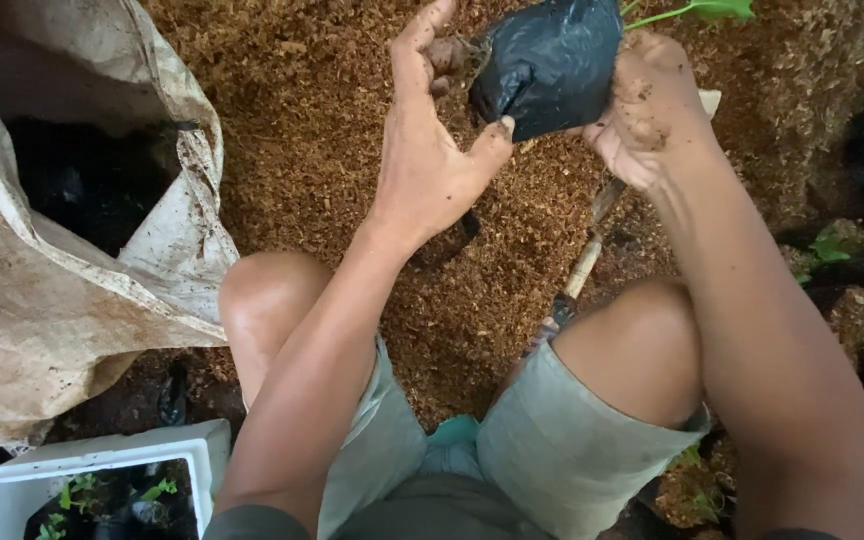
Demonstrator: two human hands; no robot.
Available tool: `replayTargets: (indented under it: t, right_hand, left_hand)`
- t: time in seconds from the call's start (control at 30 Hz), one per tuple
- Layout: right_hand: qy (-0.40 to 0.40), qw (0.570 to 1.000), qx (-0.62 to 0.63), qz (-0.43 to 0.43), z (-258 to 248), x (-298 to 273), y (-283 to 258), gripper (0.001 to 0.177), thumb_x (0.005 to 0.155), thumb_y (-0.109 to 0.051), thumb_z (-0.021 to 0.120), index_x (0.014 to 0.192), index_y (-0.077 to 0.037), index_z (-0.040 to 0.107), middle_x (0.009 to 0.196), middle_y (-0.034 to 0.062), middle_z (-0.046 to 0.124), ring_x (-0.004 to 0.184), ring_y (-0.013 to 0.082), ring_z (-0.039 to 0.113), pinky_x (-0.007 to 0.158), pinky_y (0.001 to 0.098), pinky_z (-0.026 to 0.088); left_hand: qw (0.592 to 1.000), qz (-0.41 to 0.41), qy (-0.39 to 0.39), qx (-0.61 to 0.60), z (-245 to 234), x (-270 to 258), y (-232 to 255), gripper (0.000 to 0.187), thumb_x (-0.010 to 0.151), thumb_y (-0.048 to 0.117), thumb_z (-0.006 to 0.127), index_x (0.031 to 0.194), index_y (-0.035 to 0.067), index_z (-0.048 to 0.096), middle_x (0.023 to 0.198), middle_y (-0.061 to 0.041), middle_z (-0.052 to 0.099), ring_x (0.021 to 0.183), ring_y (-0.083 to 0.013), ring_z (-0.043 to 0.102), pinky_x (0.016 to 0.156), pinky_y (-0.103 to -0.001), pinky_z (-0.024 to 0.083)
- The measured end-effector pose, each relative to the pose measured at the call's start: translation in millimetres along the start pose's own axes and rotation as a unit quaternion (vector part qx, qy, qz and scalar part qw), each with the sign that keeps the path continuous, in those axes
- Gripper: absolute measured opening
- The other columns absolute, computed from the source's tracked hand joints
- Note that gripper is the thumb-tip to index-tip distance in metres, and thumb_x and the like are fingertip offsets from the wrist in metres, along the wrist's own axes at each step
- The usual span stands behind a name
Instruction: Filling small black nursery bags with soil and transplanting green seedlings into them.
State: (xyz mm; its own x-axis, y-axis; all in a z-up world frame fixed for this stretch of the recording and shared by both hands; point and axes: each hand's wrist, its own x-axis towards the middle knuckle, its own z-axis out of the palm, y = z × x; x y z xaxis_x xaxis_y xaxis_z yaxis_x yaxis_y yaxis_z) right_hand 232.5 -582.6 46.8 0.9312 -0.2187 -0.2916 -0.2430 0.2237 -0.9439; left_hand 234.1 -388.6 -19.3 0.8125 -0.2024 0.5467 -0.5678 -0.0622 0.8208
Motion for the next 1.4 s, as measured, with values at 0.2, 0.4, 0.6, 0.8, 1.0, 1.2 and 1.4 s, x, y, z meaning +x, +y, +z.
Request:
replayTargets:
  t: [0.2,0.4,0.6,0.8,1.0,1.2,1.4]
  right_hand:
    - [0.020,1.000,0.010,0.014,1,-3,1,0.010,0.098,-0.009,0.066,0.100,0.000,0.061,0.088,0.0094,0.070,0.069,0.0137,0.072,0.069,0.0236,0.071]
    - [0.038,0.992,0.118,0.026,5,0,1,0.032,0.098,0.003,0.058,0.125,0.014,0.045,0.088,0.0156,0.062,0.067,0.0204,0.071,0.073,0.0276,0.075]
    - [0.015,0.999,0.023,0.019,5,-7,-2,0.027,0.098,-0.011,0.060,0.118,0.006,0.053,0.099,0.0128,0.067,0.082,0.0194,0.075,0.084,0.0277,0.074]
    - [0.017,1.000,-0.010,0.020,2,-3,0,0.028,0.094,-0.009,0.069,0.113,0.004,0.052,0.087,0.0091,0.064,0.069,0.0163,0.073,0.067,0.0241,0.073]
    - [0.061,0.995,-0.063,0.042,3,-5,1,0.021,0.098,-0.014,0.065,0.109,0.000,0.054,0.085,0.0054,0.062,0.073,0.0154,0.070,0.080,0.0275,0.074]
    - [0.052,0.998,-0.024,0.040,-1,3,1,0.011,0.099,-0.011,0.055,0.103,0.000,0.053,0.129,0.0290,0.068,0.120,0.0376,0.076,0.118,0.0616,0.040]
    - [0.062,0.998,-0.030,-0.003,7,-6,0,0.021,0.106,-0.018,0.051,0.103,0.003,0.053,0.095,0.0179,0.067,0.073,0.0223,0.077,0.079,0.0271,0.077]
  left_hand:
    - [0.999,0.012,0.008,-0.039,5,7,-13,0.076,0.083,0.005,0.064,0.145,0.016,0.022,0.144,-0.020,0.041,0.136,-0.0364,0.051,0.122,-0.058,0.049]
    - [0.993,0.033,0.025,-0.111,4,8,-12,0.065,0.080,0.001,0.052,0.138,0.011,0.025,0.130,-0.015,0.037,0.129,-0.0316,0.042,0.118,-0.055,0.043]
    - [0.994,0.024,0.003,-0.107,-3,2,0,0.066,0.089,0.002,0.067,0.139,0.017,0.027,0.126,-0.008,0.040,0.122,-0.0221,0.045,0.112,-0.042,0.043]
    - [0.996,0.005,0.012,-0.087,-6,-2,-1,0.089,0.092,0.000,0.079,0.159,0.014,0.022,0.160,-0.013,0.036,0.141,-0.0282,0.051,0.129,-0.047,0.047]
    - [0.994,-0.009,-0.002,-0.105,-5,-1,-7,0.084,0.086,0.001,0.079,0.153,0.014,0.029,0.151,-0.013,0.040,0.131,-0.0281,0.054,0.118,-0.047,0.052]
    - [0.997,0.005,0.019,-0.081,-3,4,-12,0.075,0.080,0.016,0.068,0.143,0.013,0.028,0.140,-0.012,0.038,0.138,-0.0296,0.036,0.120,-0.047,0.031]
    - [0.995,-0.012,0.062,-0.075,-2,3,-11,0.068,0.083,-0.005,0.063,0.137,0.011,0.024,0.127,-0.014,0.037,0.116,-0.0233,0.045,0.107,-0.042,0.046]
